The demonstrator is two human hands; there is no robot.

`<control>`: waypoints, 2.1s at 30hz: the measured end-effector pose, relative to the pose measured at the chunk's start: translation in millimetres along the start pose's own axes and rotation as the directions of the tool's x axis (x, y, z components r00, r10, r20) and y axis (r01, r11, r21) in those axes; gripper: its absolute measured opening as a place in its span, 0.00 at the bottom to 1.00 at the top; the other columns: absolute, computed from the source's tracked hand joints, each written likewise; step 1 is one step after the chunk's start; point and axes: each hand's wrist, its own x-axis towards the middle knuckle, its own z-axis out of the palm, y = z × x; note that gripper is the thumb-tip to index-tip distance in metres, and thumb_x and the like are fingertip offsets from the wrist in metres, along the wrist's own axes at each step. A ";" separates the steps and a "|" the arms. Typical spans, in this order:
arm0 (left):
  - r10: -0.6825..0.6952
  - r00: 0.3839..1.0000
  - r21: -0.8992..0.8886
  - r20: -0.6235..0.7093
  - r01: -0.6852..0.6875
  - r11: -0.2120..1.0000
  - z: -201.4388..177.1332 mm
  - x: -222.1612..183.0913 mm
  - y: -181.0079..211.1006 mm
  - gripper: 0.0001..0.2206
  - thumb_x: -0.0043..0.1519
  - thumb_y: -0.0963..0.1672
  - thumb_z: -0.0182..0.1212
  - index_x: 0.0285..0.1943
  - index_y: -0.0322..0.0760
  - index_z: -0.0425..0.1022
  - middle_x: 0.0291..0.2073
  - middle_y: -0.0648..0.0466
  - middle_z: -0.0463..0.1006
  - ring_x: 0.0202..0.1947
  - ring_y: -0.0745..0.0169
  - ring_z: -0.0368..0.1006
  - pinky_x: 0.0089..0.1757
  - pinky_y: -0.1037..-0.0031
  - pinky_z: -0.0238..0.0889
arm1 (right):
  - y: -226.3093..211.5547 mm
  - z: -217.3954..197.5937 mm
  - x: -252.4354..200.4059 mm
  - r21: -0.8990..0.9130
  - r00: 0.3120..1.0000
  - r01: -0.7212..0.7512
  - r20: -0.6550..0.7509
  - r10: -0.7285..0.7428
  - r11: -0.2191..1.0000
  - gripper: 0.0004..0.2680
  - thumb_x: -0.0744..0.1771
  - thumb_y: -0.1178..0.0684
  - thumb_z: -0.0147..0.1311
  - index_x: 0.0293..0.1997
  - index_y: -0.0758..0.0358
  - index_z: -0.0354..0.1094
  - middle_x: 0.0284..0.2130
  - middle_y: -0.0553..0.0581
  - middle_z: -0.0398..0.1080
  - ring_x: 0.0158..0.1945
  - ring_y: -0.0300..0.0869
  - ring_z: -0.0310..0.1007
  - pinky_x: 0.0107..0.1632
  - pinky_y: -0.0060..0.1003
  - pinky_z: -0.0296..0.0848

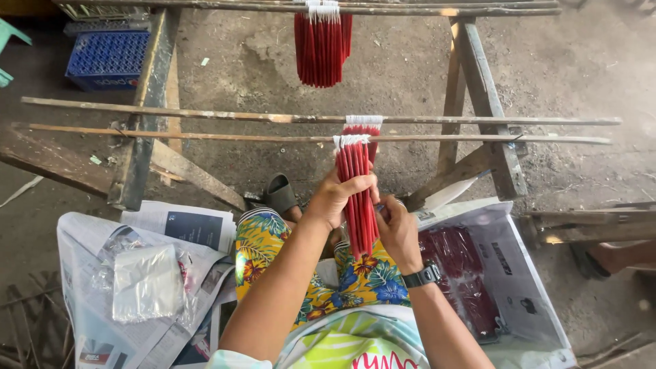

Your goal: The person is packaging bundles of incense sticks into plastic bags and then placing them into a storage box.

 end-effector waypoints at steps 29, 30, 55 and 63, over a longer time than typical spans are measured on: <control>0.334 0.941 0.295 0.053 -0.335 0.895 -54.0 5.5 -0.2 0.14 0.51 0.40 0.57 0.43 0.29 0.61 0.21 0.43 0.69 0.22 0.56 0.68 0.36 0.67 0.63 | -47.9 21.1 -19.5 -0.684 0.794 0.465 0.040 -0.607 0.563 0.04 0.58 0.52 0.43 0.28 0.55 0.56 0.15 0.48 0.64 0.22 0.41 0.69 0.25 0.31 0.65; 0.341 0.938 0.285 0.069 -0.346 0.894 -52.9 5.4 1.2 0.13 0.52 0.40 0.56 0.43 0.29 0.60 0.21 0.43 0.68 0.22 0.56 0.67 0.35 0.67 0.63 | -48.4 21.6 -19.9 -0.675 0.792 0.473 0.043 -0.610 0.567 0.04 0.58 0.52 0.43 0.29 0.55 0.56 0.16 0.49 0.64 0.22 0.42 0.69 0.26 0.32 0.66; 0.253 0.963 0.254 0.096 -0.269 0.929 -52.3 -2.4 9.0 0.13 0.51 0.38 0.56 0.42 0.26 0.61 0.21 0.43 0.68 0.22 0.55 0.69 0.34 0.68 0.63 | -45.9 26.0 -22.1 -0.576 0.776 0.566 0.132 -0.616 0.589 0.05 0.60 0.52 0.41 0.27 0.60 0.57 0.15 0.52 0.63 0.22 0.45 0.69 0.25 0.33 0.63; 0.201 0.973 0.240 0.111 -0.222 0.945 -62.8 -2.6 4.7 0.14 0.51 0.39 0.56 0.44 0.26 0.61 0.22 0.42 0.69 0.23 0.55 0.69 0.34 0.69 0.63 | -49.7 27.8 -26.5 -0.640 0.779 0.559 0.187 -0.599 0.527 0.03 0.59 0.52 0.42 0.27 0.58 0.57 0.16 0.52 0.64 0.23 0.43 0.69 0.27 0.33 0.63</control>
